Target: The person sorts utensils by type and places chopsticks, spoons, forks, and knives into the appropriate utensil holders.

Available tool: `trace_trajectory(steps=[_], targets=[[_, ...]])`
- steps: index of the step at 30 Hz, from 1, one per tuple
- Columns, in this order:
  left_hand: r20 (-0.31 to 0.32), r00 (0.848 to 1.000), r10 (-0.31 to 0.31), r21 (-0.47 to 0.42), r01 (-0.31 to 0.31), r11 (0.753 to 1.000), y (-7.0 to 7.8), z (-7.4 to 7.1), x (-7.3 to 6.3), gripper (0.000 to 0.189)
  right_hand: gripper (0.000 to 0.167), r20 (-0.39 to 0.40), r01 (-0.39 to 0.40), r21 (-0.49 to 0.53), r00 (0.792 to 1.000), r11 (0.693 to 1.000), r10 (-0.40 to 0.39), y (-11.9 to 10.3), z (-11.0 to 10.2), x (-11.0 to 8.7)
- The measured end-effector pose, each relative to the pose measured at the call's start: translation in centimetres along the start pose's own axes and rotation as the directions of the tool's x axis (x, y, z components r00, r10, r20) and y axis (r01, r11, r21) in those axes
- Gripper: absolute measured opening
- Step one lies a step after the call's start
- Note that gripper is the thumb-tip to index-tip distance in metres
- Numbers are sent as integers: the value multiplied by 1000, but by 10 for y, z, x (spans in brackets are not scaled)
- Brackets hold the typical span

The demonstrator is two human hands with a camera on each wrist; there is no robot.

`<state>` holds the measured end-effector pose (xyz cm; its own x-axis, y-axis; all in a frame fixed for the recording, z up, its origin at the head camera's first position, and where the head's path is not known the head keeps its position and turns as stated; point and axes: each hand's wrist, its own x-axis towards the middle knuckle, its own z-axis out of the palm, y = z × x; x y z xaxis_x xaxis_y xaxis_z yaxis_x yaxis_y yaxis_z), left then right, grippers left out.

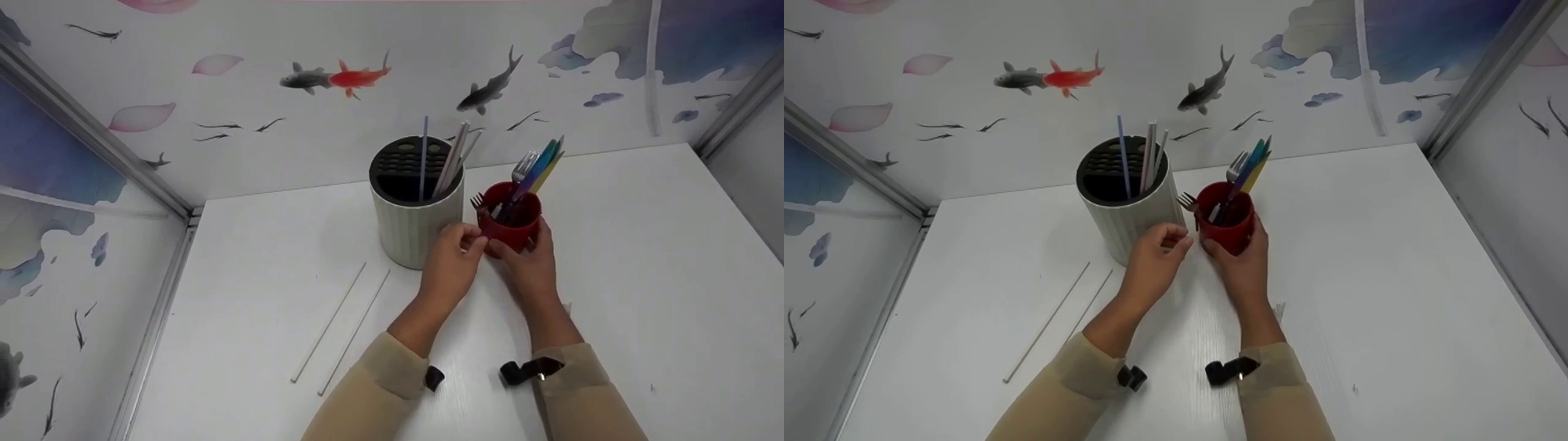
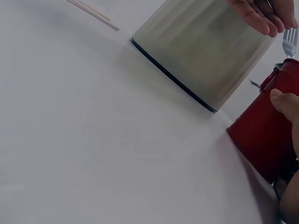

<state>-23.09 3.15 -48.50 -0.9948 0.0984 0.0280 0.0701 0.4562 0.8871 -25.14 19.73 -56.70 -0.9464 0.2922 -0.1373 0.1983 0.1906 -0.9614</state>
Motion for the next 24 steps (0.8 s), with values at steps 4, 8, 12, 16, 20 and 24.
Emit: trace_trajectory(steps=[4,8,12,16,20,24], targets=[[-22,999,47,18,-46,999,-5,-4,-8,18,114,-20,15,-6,1000,1000,-15,-7,-1,-3],[-51,995,82,19,-81,996,-11,-12,-17,17,112,-73,69,-92,994,993,-76,-15,-1,-11],[-77,995,69,-7,-70,998,-18,-24,-29,18,107,-160,183,-203,963,962,-217,-23,0,-20],[-92,995,48,-33,-51,998,-28,-37,-41,19,99,-209,395,-307,860,866,-466,-32,5,-30],[-110,994,25,-23,-28,999,-37,-53,-52,21,92,-155,603,-328,726,728,-670,-47,18,-47],[-135,991,7,2,-7,1000,-43,-70,-60,22,82,-55,699,-270,675,662,-735,-63,34,-64]])
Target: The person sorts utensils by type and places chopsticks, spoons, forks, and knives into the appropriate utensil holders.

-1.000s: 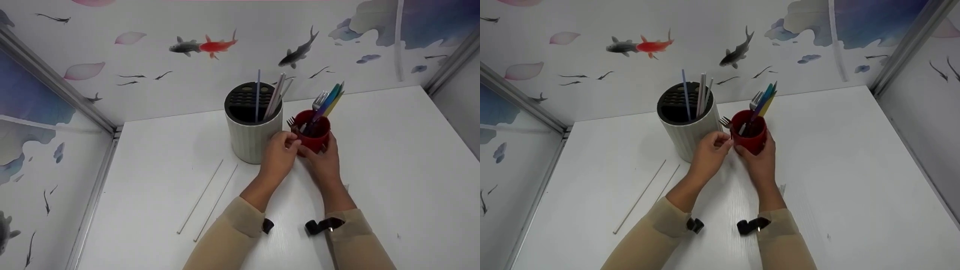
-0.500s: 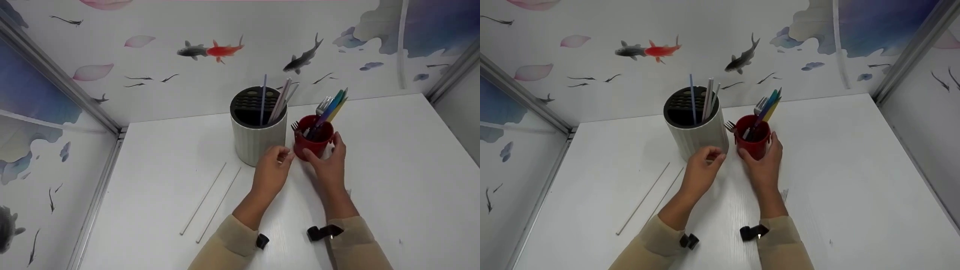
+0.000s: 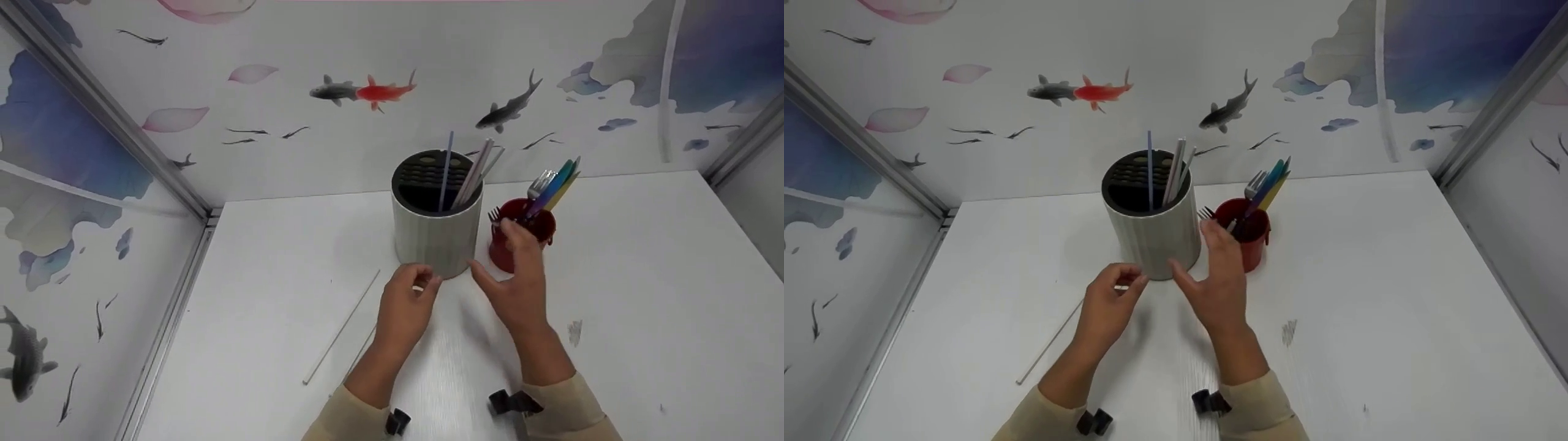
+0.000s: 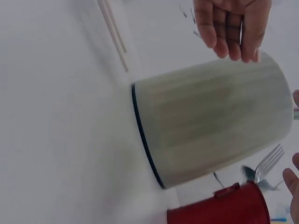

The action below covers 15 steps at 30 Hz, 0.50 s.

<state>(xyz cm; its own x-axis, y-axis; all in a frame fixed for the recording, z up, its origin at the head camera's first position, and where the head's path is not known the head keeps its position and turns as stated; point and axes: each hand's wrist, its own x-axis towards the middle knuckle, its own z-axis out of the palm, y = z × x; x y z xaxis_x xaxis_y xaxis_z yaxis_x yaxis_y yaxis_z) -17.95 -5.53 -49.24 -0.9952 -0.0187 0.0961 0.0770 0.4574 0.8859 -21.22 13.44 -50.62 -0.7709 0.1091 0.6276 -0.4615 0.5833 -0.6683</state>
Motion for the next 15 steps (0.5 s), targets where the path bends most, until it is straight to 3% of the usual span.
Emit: trace_trajectory(steps=[3,7,10,15], targets=[[-14,1000,-8,21,9,1000,-4,-10,-2,22,79,73,-52,57,996,997,48,-9,12,1],[-30,999,-25,43,26,999,-9,-19,-4,25,85,134,-190,114,976,975,174,-11,29,2],[-33,999,-40,73,42,996,-15,-24,-5,25,93,176,-243,92,958,966,225,-5,37,1],[-28,995,-95,200,99,975,-26,-31,-9,28,104,246,-332,41,917,942,313,14,44,0]])
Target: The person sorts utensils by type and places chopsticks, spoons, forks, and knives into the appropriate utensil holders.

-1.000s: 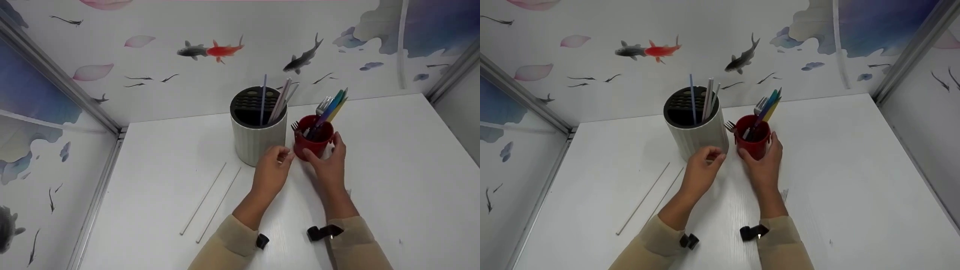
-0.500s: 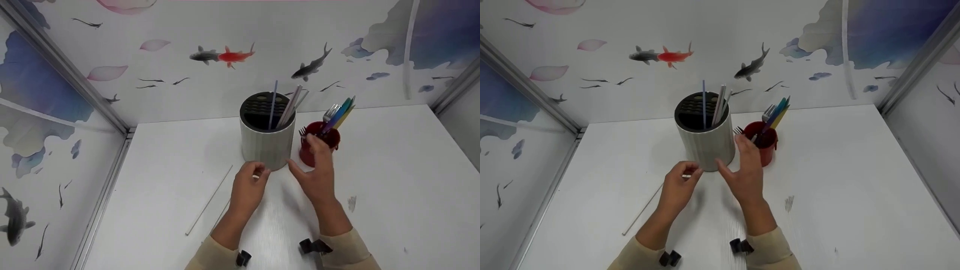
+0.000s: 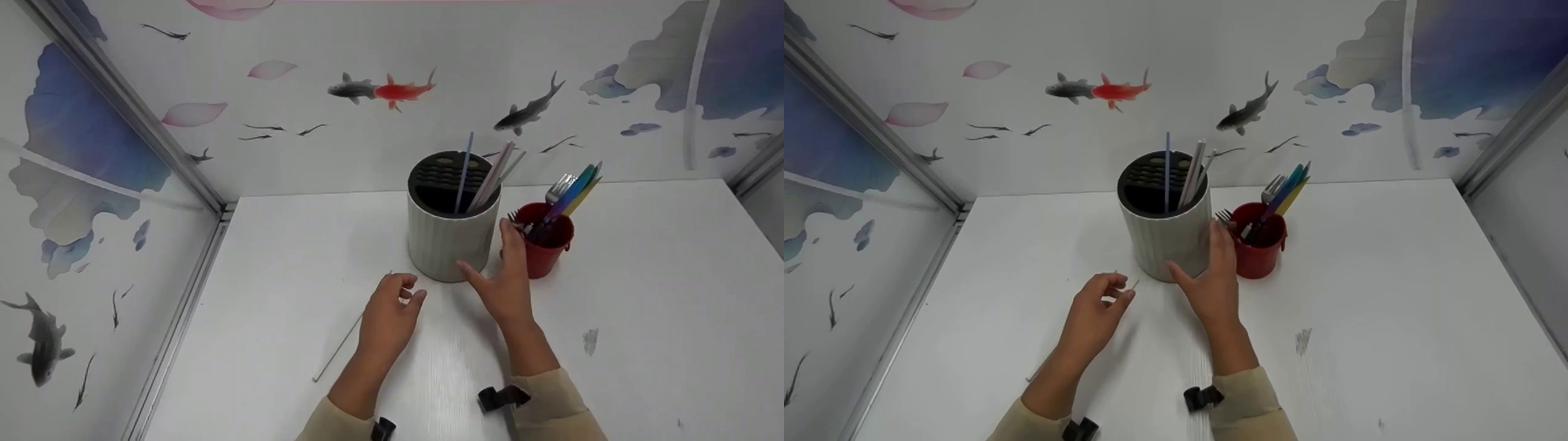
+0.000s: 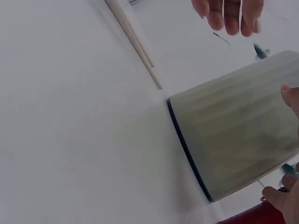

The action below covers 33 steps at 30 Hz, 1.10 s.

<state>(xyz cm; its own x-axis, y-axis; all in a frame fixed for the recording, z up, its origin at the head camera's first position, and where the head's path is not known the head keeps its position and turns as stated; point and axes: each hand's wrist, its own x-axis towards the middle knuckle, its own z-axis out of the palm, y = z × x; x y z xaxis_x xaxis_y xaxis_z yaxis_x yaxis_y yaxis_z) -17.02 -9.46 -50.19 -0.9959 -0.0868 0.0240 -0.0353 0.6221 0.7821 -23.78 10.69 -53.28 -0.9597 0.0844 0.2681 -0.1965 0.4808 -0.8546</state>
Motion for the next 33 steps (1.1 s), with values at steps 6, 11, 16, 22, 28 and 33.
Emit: trace_trajectory(steps=[6,11,16,22,28,33], targets=[[34,998,-57,187,50,981,-17,-4,-7,41,108,92,-133,103,988,986,124,16,0,6],[92,993,-80,315,47,948,-29,-6,-12,47,105,116,-162,139,982,977,146,20,3,5],[146,985,-96,361,38,932,-35,-10,-13,49,101,117,-194,151,977,969,177,23,7,5],[205,971,-120,440,18,898,-40,-17,-13,39,100,133,-234,153,968,960,215,28,11,6],[208,972,-109,514,-14,858,-43,-20,-14,30,99,130,-242,157,966,958,223,32,14,4],[209,972,-102,538,-27,843,-43,-22,-13,24,100,134,-280,173,956,944,259,33,14,4]])
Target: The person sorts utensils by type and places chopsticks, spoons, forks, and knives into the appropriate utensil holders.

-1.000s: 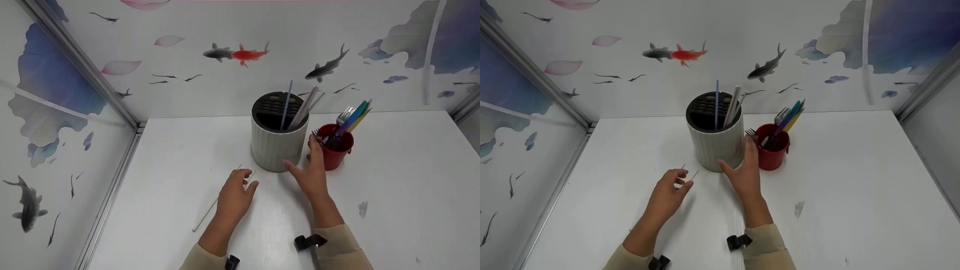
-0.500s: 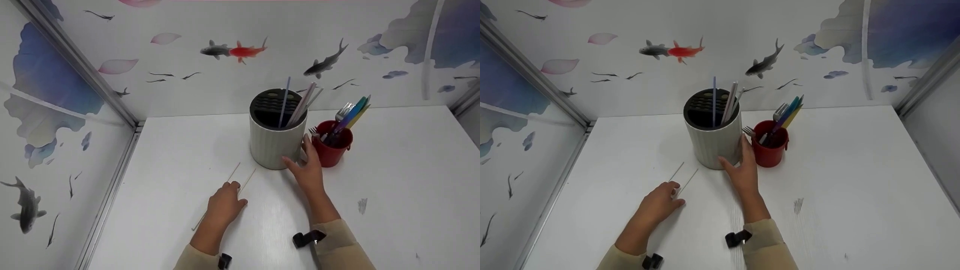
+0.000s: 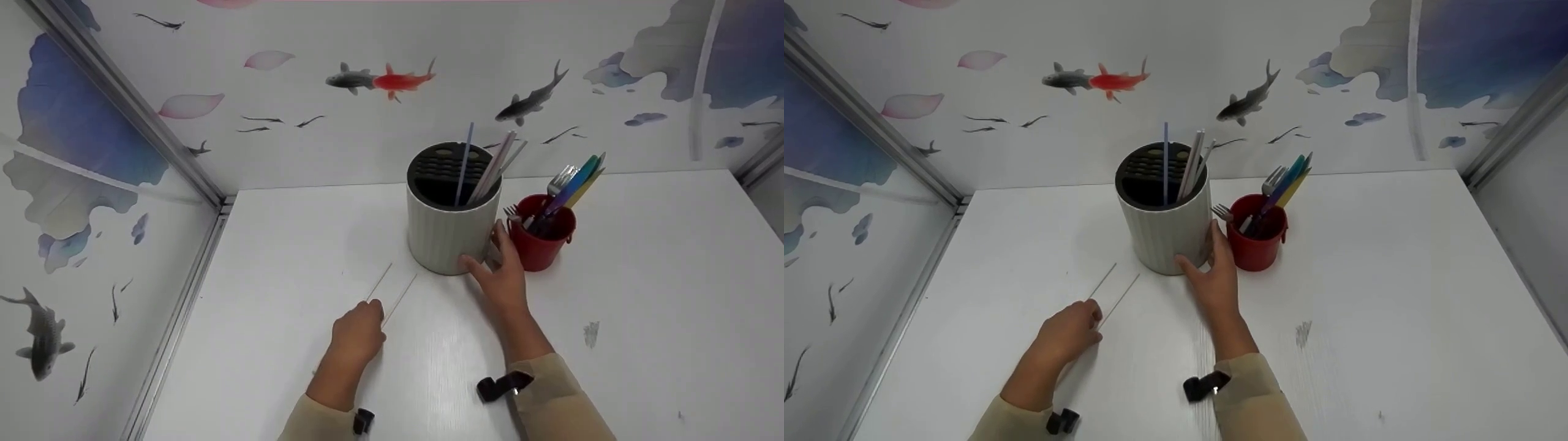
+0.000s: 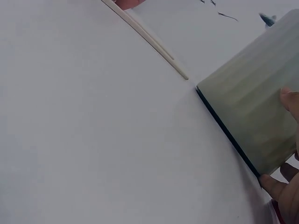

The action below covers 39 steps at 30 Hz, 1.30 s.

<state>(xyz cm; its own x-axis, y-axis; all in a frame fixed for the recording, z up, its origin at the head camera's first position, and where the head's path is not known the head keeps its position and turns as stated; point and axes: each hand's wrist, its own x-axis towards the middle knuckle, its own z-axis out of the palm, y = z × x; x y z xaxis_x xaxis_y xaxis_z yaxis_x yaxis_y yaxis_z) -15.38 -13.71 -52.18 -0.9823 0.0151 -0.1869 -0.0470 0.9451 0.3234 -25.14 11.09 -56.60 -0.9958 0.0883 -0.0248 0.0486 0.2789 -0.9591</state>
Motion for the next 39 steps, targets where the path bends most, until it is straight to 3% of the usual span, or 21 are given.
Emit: trace_trajectory(steps=[5,10,17,21,26,34,37,39], targets=[[18,1000,19,0,-19,1000,-3,-2,1,9,99,8,-38,24,999,999,38,-1,1,-1],[48,997,52,-44,-50,998,-5,-2,2,7,98,10,-27,30,1000,999,27,1,1,1],[104,993,59,-110,-48,993,-3,-2,4,6,97,6,-12,21,1000,1000,12,2,1,3],[95,993,71,-130,-59,990,-2,1,6,5,96,7,-20,25,1000,1000,19,2,0,2],[56,998,42,-221,-29,975,-1,3,9,7,94,6,9,28,1000,1000,-9,3,1,1],[-25,999,-32,-397,20,918,0,3,13,13,95,3,7,24,1000,1000,-7,4,1,1],[-56,996,-67,-486,32,873,2,1,14,16,94,3,8,28,1000,1000,-8,4,0,1],[-79,992,-95,-557,35,830,4,-1,16,19,94,5,6,33,1000,999,-6,4,0,1]])
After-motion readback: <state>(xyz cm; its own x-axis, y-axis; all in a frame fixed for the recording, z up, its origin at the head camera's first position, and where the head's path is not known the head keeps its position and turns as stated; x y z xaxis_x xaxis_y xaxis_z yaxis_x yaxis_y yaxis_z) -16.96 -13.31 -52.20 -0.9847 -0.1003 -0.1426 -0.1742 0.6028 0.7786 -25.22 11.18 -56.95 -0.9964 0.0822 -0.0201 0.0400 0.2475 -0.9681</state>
